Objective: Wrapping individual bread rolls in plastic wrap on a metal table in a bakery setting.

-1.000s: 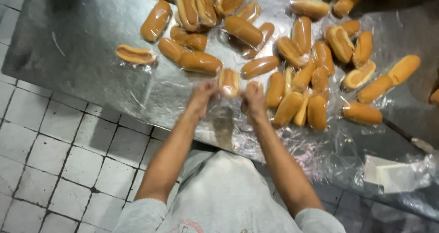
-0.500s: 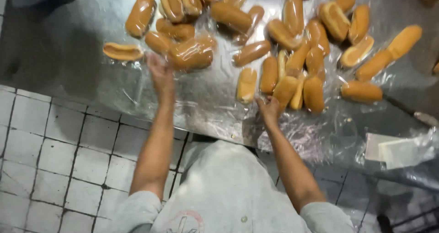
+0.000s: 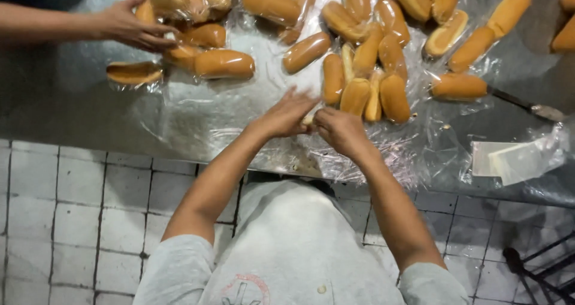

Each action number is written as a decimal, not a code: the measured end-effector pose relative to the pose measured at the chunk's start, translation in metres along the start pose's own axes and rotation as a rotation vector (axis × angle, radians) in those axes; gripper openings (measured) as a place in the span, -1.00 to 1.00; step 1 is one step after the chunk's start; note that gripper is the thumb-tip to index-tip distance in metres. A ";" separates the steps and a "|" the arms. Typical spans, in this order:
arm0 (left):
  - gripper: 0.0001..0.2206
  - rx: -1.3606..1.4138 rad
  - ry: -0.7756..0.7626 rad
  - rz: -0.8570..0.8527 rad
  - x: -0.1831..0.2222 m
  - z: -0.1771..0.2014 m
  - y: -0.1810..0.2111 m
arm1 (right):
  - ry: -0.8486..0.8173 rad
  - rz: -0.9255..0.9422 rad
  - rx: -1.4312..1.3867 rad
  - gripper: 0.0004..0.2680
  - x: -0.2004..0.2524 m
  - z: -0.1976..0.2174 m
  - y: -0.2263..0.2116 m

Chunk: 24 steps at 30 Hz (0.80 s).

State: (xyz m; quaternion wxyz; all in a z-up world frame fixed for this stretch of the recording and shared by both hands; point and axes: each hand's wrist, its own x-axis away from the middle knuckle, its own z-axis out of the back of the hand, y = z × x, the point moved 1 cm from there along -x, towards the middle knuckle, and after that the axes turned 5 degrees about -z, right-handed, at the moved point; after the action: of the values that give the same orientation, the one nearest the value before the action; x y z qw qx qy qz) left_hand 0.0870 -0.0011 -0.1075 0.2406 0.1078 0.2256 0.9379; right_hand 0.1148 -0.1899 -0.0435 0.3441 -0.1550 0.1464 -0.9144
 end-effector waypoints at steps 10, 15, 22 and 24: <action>-0.53 1.555 0.195 -0.039 0.009 -0.004 0.043 | 0.280 -0.068 -1.130 -0.69 0.046 0.051 0.021; -0.35 1.606 0.349 -0.150 0.027 0.038 0.071 | 0.416 -0.010 -1.090 -0.92 0.058 0.045 0.002; -0.87 1.150 0.793 -0.133 0.034 0.042 0.079 | 0.361 0.031 -0.969 -0.90 0.076 0.074 0.001; -0.88 0.979 0.882 -0.143 0.034 0.039 0.083 | 0.356 0.032 -0.934 -0.91 0.081 0.073 0.007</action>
State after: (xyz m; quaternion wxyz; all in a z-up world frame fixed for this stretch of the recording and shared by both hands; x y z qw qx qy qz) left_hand 0.0364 -0.0349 -0.0310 0.1104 -0.2046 0.7097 0.6650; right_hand 0.0896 -0.2614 0.0352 0.2216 -0.1319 0.5990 -0.7581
